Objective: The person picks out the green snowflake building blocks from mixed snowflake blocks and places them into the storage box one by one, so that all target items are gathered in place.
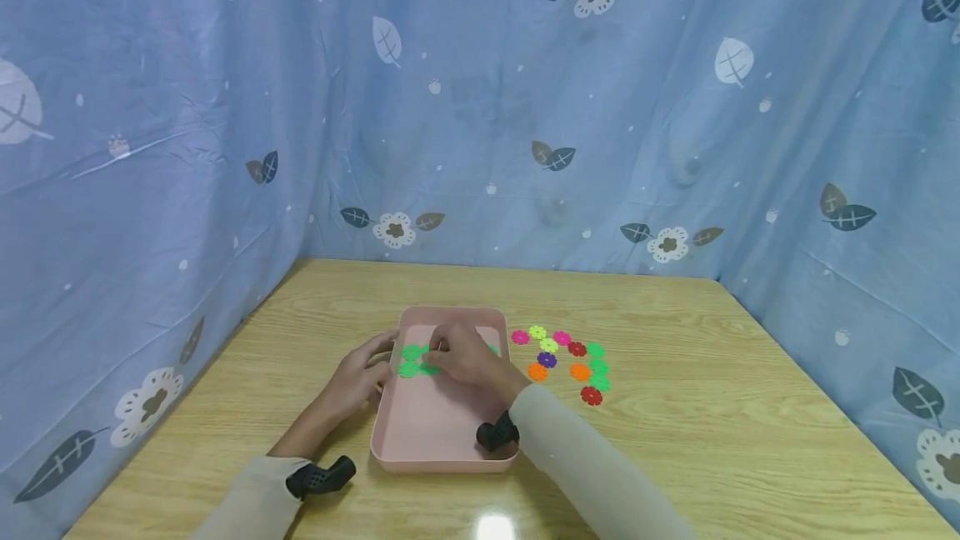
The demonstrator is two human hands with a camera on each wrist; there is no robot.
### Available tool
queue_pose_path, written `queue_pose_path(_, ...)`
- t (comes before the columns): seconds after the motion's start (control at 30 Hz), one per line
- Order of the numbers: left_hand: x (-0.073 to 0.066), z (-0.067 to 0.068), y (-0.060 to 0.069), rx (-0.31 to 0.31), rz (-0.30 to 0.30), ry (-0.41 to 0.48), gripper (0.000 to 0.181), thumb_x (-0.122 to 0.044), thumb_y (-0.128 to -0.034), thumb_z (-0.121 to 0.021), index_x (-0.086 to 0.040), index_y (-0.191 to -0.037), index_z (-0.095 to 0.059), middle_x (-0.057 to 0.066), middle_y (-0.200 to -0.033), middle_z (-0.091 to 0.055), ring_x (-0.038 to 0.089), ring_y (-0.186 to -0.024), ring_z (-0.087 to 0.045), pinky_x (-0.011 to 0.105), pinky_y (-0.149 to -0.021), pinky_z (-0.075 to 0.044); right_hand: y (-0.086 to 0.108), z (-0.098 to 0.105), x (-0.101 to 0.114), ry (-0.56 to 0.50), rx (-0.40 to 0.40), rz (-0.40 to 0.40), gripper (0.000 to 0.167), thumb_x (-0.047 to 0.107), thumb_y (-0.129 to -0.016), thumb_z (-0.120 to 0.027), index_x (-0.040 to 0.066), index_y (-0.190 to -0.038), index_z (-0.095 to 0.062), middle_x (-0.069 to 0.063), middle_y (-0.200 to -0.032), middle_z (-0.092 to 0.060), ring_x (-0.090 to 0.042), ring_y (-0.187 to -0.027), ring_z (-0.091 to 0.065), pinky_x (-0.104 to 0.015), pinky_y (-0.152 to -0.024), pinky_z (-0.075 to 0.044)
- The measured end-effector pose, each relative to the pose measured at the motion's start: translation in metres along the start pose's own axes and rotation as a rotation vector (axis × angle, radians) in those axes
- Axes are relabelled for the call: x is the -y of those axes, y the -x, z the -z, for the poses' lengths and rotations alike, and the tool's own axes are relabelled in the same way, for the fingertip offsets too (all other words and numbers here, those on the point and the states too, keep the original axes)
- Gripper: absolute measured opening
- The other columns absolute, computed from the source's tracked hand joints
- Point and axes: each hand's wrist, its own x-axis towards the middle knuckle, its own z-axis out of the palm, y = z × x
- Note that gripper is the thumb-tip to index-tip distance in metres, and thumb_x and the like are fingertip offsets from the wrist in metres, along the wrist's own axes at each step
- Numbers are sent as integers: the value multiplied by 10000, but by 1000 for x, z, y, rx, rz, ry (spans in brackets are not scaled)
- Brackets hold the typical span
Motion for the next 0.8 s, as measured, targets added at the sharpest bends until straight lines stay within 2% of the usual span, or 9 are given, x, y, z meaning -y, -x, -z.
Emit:
queue_pose_path(0.1,0,-1,0,-4,5,-14,702,-36,-894,-491,-58,-1577,-327,264,-1536,-401,278,-916,-693,371,-557,-586,3,4,2,-16,5,-2,89,139,-977,-653,100,-909,-696,23,-655,-556,-101,-565,-504,-222,-567,-449)
queue_pose_path(0.27,1,-2,1,-16,11,-26,707,-43,-884,-497,-70,-1573,-340,250,-1536,-412,283,-962,-686,366,-557,-585,8,17,7,2,0,-19,101,111,-989,-618,101,-938,-705,32,-856,-633,-124,-759,-563,-257,-694,-506)
queue_pose_path(0.47,1,-2,2,-13,-1,-22,702,-46,-887,-498,-63,-1571,-339,266,-1541,-394,286,-948,-696,380,-555,-593,11,34,8,133,-37,-4,75,153,-992,-637,155,-937,-689,50,-830,-645,-106,-738,-564,-300,-746,-477)
queue_pose_path(0.53,0,-2,2,-14,1,-22,703,-48,-887,-503,-67,-1571,-342,266,-1543,-392,292,-947,-698,389,-557,-596,13,41,7,136,-42,-15,75,159,-998,-626,153,-956,-688,50,-847,-644,-113,-760,-557,-312,-756,-468)
queue_pose_path(0.67,-1,-1,2,-19,-1,-29,711,-49,-881,-513,-66,-1571,-344,264,-1540,-399,317,-994,-690,399,-558,-597,18,55,4,51,-40,-54,91,126,-1013,-596,98,-1009,-683,0,-895,-631,-165,-792,-544,-338,-742,-487)
queue_pose_path(0.8,0,-1,1,-16,-7,-23,710,-40,-884,-513,-62,-1572,-340,262,-1541,-400,339,-1054,-672,405,-555,-596,24,68,-2,52,-60,-65,117,114,-1013,-593,45,-1044,-683,-21,-905,-634,-187,-788,-550,-356,-745,-492)
